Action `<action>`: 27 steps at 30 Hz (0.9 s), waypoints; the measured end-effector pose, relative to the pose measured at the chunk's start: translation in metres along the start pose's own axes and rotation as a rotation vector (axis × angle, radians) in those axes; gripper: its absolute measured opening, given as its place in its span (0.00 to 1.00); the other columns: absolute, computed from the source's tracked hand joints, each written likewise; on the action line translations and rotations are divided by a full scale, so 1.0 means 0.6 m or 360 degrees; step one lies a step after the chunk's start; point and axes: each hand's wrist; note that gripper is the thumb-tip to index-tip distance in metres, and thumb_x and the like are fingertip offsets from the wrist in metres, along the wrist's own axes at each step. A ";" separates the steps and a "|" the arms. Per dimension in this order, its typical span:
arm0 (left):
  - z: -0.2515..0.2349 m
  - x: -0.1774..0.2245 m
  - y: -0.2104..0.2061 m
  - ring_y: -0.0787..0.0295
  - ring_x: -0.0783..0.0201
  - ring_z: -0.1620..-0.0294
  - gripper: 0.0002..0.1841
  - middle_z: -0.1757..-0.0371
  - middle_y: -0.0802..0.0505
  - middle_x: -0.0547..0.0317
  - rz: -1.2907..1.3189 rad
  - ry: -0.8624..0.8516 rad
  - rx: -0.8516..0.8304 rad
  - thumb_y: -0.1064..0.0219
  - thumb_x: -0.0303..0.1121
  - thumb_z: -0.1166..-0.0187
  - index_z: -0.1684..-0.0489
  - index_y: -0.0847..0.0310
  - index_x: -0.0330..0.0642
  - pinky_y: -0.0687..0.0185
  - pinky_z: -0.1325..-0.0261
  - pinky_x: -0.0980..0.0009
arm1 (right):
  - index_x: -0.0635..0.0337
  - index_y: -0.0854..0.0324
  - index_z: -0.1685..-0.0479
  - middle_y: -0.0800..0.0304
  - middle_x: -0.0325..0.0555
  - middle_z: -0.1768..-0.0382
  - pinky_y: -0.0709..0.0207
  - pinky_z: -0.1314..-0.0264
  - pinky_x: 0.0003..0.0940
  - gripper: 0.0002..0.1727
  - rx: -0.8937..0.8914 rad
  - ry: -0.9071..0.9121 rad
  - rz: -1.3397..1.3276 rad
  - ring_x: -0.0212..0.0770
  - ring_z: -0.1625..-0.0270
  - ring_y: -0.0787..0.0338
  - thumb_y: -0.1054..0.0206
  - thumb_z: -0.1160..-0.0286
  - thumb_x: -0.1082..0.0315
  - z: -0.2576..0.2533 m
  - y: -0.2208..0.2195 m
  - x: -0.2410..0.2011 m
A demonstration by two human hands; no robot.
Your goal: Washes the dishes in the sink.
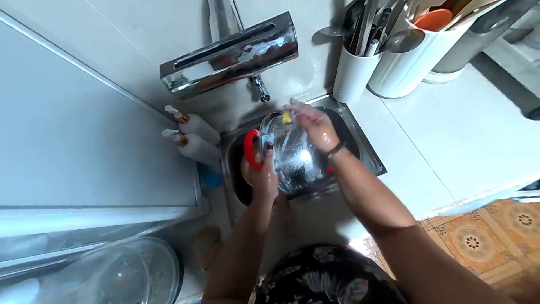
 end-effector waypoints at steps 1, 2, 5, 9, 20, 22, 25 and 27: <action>-0.001 0.002 0.014 0.12 0.61 0.43 0.20 0.44 0.09 0.58 0.0018 -0.0004 0.0018 0.35 0.50 0.16 0.37 0.17 0.47 0.14 0.38 0.55 | 0.60 0.19 0.25 0.15 0.49 0.26 0.26 0.21 0.37 0.22 0.0073 -0.0160 -0.0213 0.36 0.25 0.17 0.51 0.09 0.68 -0.012 0.015 0.033; -0.003 0.003 0.030 0.13 0.61 0.39 0.21 0.40 0.09 0.57 0.0064 -0.0007 0.0018 0.36 0.49 0.15 0.34 0.18 0.46 0.15 0.34 0.54 | 0.57 0.24 0.19 0.16 0.49 0.25 0.25 0.23 0.37 0.24 0.0158 -0.0277 -0.0297 0.36 0.27 0.16 0.53 0.08 0.66 0.000 0.013 0.068; -0.026 -0.001 0.051 0.12 0.61 0.39 0.19 0.40 0.09 0.57 0.0181 -0.0082 0.0155 0.38 0.47 0.13 0.34 0.19 0.44 0.14 0.35 0.56 | 0.47 0.44 0.06 0.38 0.39 0.09 0.31 0.13 0.39 0.29 0.0208 -0.0226 -0.0197 0.35 0.14 0.30 0.53 0.06 0.63 0.104 -0.074 0.134; -0.019 0.014 0.033 0.13 0.65 0.42 0.20 0.43 0.10 0.59 0.0088 0.0081 0.0122 0.40 0.48 0.12 0.34 0.22 0.45 0.15 0.37 0.58 | 0.68 0.28 0.18 0.35 0.58 0.11 0.45 0.05 0.46 0.26 0.0080 0.0132 -0.0160 0.50 0.07 0.39 0.51 0.13 0.70 0.087 -0.067 0.020; -0.009 0.103 -0.042 0.16 0.58 0.32 0.23 0.32 0.16 0.50 0.0698 0.0522 0.0482 0.53 0.47 0.06 0.23 0.32 0.43 0.18 0.31 0.53 | 0.54 0.33 0.11 0.59 0.59 0.04 0.63 0.01 0.61 0.31 0.0528 0.0241 0.0348 0.60 0.02 0.63 0.43 0.12 0.55 0.176 -0.215 0.086; 0.000 0.114 -0.063 0.15 0.61 0.39 0.21 0.39 0.14 0.53 0.0804 0.0578 0.0472 0.54 0.48 0.06 0.28 0.30 0.44 0.17 0.36 0.58 | 0.41 0.15 0.27 0.36 0.57 0.11 0.63 0.09 0.76 0.22 0.0620 0.0529 0.0682 0.67 0.06 0.50 0.41 0.15 0.55 0.138 -0.170 0.050; -0.009 0.063 -0.041 0.13 0.57 0.38 0.23 0.39 0.12 0.53 0.0916 0.0454 0.0332 0.51 0.52 0.07 0.28 0.28 0.47 0.14 0.37 0.51 | 0.61 0.23 0.25 0.42 0.61 0.10 0.54 0.04 0.54 0.23 0.0655 0.0347 0.0171 0.55 0.05 0.47 0.49 0.10 0.61 0.110 -0.106 0.053; -0.015 0.009 0.003 0.11 0.57 0.41 0.26 0.40 0.10 0.55 0.0818 0.0361 0.0180 0.51 0.58 0.11 0.28 0.26 0.51 0.12 0.41 0.49 | 0.72 0.40 0.14 0.38 0.59 0.12 0.41 0.09 0.36 0.28 0.0670 -0.0104 -0.0446 0.41 0.11 0.35 0.62 0.07 0.65 0.078 -0.052 0.056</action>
Point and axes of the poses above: each hand's wrist, its own z-axis away from the middle knuckle, its own y-axis out of the back of the hand, x = y × z
